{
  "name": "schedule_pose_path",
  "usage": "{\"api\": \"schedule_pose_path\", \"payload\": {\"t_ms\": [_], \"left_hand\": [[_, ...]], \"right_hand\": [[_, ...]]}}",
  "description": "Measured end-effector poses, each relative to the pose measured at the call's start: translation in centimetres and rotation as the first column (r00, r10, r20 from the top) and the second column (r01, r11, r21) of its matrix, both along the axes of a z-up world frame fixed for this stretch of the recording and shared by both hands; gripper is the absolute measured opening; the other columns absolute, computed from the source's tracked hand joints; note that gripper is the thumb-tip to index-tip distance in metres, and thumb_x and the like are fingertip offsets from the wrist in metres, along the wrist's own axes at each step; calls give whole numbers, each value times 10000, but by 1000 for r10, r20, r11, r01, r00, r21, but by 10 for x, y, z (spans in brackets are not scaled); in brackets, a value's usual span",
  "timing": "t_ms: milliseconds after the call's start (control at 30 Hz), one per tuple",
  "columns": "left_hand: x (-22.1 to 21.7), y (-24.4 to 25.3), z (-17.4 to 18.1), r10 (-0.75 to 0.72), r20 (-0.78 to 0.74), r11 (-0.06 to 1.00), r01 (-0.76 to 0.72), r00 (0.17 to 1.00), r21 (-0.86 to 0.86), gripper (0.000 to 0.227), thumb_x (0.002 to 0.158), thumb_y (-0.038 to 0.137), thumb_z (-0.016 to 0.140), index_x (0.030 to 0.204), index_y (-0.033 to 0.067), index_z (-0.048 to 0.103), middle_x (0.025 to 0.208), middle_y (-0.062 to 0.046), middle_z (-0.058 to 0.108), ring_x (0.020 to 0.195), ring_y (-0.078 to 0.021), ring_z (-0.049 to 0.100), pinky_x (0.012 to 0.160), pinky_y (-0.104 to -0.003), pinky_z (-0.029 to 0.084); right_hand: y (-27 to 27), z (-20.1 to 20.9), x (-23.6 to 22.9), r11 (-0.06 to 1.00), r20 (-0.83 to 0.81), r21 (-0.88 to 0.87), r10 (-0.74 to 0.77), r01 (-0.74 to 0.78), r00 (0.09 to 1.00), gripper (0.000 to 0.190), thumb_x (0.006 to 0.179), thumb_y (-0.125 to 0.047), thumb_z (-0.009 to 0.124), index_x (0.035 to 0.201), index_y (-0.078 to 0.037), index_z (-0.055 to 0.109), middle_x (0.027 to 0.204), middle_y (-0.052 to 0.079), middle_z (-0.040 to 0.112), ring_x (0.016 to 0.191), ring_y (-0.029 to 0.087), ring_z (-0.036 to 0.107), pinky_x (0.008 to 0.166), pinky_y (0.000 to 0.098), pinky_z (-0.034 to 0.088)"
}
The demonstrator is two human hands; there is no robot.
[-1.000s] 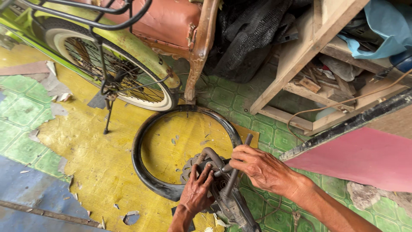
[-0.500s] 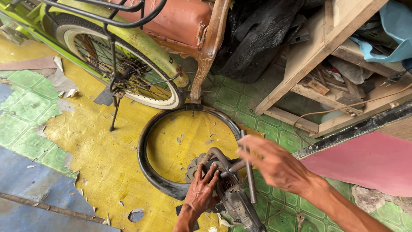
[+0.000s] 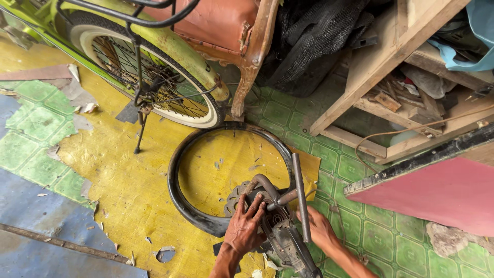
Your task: The person uses a wrench to tighten a bolt on a mechanical part resting on a bicycle rim. They repeatedly adjust the wrench and reposition their hands to apply torque. The part remains on the rim throughout the clip.
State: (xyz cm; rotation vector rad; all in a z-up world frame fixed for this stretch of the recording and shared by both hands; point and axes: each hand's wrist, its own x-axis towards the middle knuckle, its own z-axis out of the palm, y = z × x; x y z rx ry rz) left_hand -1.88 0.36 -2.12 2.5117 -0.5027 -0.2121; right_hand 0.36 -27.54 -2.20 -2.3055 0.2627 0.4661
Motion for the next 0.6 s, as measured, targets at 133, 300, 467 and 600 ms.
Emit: {"api": "schedule_pose_path", "payload": {"t_ms": [133, 300, 467, 600], "left_hand": [[-1, 0, -3, 18, -10, 1000, -18, 1000, -19, 997, 701, 356, 885, 1533, 89, 405, 1657, -72, 261, 1470, -559, 149, 1173, -607, 306], [-1, 3, -6, 6, 17, 1000, -5, 1000, -22, 986, 695, 356, 869, 1538, 102, 425, 1659, -80, 270, 1482, -549, 159, 1166, -624, 318], [-1, 3, -10, -7, -35, 1000, 6, 999, -21, 947, 735, 364, 845, 1539, 96, 422, 1666, -85, 276, 1480, -564, 134, 1081, -650, 404], [1, 3, -15, 4, -3, 999, -4, 1000, -45, 930, 734, 360, 843, 1525, 75, 445, 1656, -126, 286, 1477, -576, 128, 1074, -632, 439]], "right_hand": [[11, -28, 37, 944, -255, 262, -132, 200, 958, 401, 889, -383, 733, 1143, -73, 729, 913, 21, 656, 847, 164, 601, 694, 374, 519], [8, -82, 49, 745, -263, 568, -239, 350, 935, 238, 826, -158, 801, 998, -26, 702, 867, 70, 699, 763, 203, 609, 650, 354, 469], [-4, -114, 55, 612, -322, 634, -346, 472, 881, 171, 864, -28, 762, 1014, -28, 680, 851, 53, 640, 703, 187, 458, 607, 367, 363], [-8, -121, 59, 672, -198, 664, -265, 328, 944, 98, 876, -45, 705, 936, -66, 631, 884, 21, 688, 842, 156, 636, 777, 346, 547]]}}
